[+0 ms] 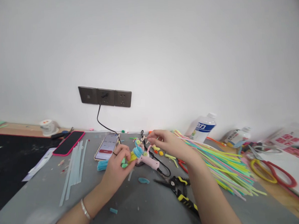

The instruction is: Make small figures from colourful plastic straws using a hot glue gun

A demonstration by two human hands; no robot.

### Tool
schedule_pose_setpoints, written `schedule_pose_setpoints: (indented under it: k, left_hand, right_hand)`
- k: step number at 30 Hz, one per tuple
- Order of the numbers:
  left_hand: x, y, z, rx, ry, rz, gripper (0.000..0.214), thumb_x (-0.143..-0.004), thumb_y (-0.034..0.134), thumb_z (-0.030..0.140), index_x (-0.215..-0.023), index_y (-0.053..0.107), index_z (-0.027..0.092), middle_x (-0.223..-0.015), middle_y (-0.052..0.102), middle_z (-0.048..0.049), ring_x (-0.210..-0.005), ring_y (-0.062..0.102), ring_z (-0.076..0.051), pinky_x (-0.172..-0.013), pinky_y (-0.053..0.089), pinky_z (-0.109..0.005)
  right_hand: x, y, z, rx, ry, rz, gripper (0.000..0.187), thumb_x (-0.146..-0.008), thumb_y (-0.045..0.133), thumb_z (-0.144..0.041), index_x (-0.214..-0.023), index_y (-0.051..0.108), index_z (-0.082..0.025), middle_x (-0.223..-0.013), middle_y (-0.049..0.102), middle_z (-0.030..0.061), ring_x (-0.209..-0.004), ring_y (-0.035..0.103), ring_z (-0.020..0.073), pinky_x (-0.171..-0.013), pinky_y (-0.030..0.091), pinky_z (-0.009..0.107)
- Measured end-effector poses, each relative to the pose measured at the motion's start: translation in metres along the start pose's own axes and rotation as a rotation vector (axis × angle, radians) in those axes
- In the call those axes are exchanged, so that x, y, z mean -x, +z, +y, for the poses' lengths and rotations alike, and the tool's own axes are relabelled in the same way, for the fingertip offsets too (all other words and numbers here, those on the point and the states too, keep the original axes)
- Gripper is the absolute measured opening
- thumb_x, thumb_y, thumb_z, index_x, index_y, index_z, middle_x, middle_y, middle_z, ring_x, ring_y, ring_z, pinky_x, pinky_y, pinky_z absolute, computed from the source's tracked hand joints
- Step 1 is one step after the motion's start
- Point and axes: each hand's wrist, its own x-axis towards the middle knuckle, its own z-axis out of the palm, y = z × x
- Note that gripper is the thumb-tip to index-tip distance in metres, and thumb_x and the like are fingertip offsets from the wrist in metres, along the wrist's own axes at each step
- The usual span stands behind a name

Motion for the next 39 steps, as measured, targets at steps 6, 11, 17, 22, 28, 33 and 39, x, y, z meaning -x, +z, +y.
schedule_pose_setpoints:
  k: [6,11,17,22,28,33,39]
  left_hand:
    - [0.001,-0.001,0.000,-0.022,0.032,-0.010,0.028,-0.086,0.058,0.007,-0.069,0.040,0.020,-0.088,0.047,0.0001,-0.072,0.052,-0.012,-0.067,0.046,-0.025]
    - [0.002,0.000,0.001,-0.046,0.053,-0.019,0.027,-0.086,0.057,0.008,-0.067,0.042,0.020,-0.088,0.048,-0.0004,-0.072,0.053,-0.012,-0.066,0.046,-0.025]
    - [0.005,0.001,-0.001,-0.056,0.051,-0.035,0.028,-0.086,0.058,0.009,-0.067,0.042,0.020,-0.089,0.048,-0.0004,-0.073,0.053,-0.013,-0.067,0.046,-0.025]
    - [0.004,0.001,-0.001,-0.036,0.056,-0.030,0.029,-0.086,0.059,0.006,-0.069,0.040,0.020,-0.090,0.046,0.0003,-0.073,0.052,-0.011,-0.068,0.045,-0.025]
    - [0.002,-0.001,0.000,-0.032,0.052,-0.024,0.029,-0.085,0.059,0.005,-0.069,0.040,0.020,-0.090,0.045,0.0001,-0.074,0.052,-0.011,-0.069,0.045,-0.025]
    - [0.004,-0.001,0.000,-0.037,0.060,-0.045,0.028,-0.087,0.058,0.007,-0.069,0.041,0.020,-0.090,0.046,-0.0002,-0.075,0.051,-0.012,-0.069,0.046,-0.025]
    - [0.003,-0.001,0.001,-0.048,0.094,-0.033,0.028,-0.087,0.058,0.006,-0.068,0.041,0.020,-0.089,0.046,-0.0002,-0.074,0.051,-0.012,-0.068,0.045,-0.024]
  right_hand:
    - [-0.001,0.003,-0.006,-0.041,-0.027,-0.063,0.028,-0.088,0.058,-0.037,-0.081,0.074,-0.015,-0.070,0.063,0.0010,-0.062,0.047,0.0127,-0.057,0.034,0.025]
    - [-0.007,0.017,-0.003,-0.081,-0.010,-0.101,0.027,-0.085,0.061,-0.038,-0.085,0.076,-0.016,-0.068,0.063,0.0009,-0.059,0.046,0.0122,-0.053,0.033,0.024]
    - [-0.013,0.025,0.002,-0.167,0.025,-0.104,0.025,-0.080,0.064,-0.037,-0.075,0.073,-0.015,-0.066,0.062,0.0007,-0.061,0.049,0.0129,-0.054,0.036,0.024]
    - [-0.012,0.021,0.001,-0.190,0.026,-0.120,0.026,-0.081,0.064,-0.039,-0.074,0.070,-0.014,-0.059,0.054,-0.0022,-0.053,0.040,0.0094,-0.049,0.030,0.023]
    - [-0.010,0.013,0.004,-0.207,-0.020,-0.075,0.021,-0.082,0.061,-0.033,-0.075,0.069,-0.014,-0.066,0.061,0.0004,-0.058,0.047,0.0107,-0.053,0.033,0.023]
    - [-0.011,0.017,0.001,-0.184,-0.014,-0.103,0.025,-0.082,0.063,-0.037,-0.081,0.072,-0.014,-0.065,0.060,-0.0003,-0.058,0.045,0.0107,-0.053,0.032,0.023]
    - [-0.016,0.027,0.004,-0.206,0.053,-0.103,0.021,-0.079,0.065,-0.034,-0.075,0.071,-0.014,-0.062,0.057,-0.0007,-0.057,0.045,0.0110,-0.053,0.033,0.024]
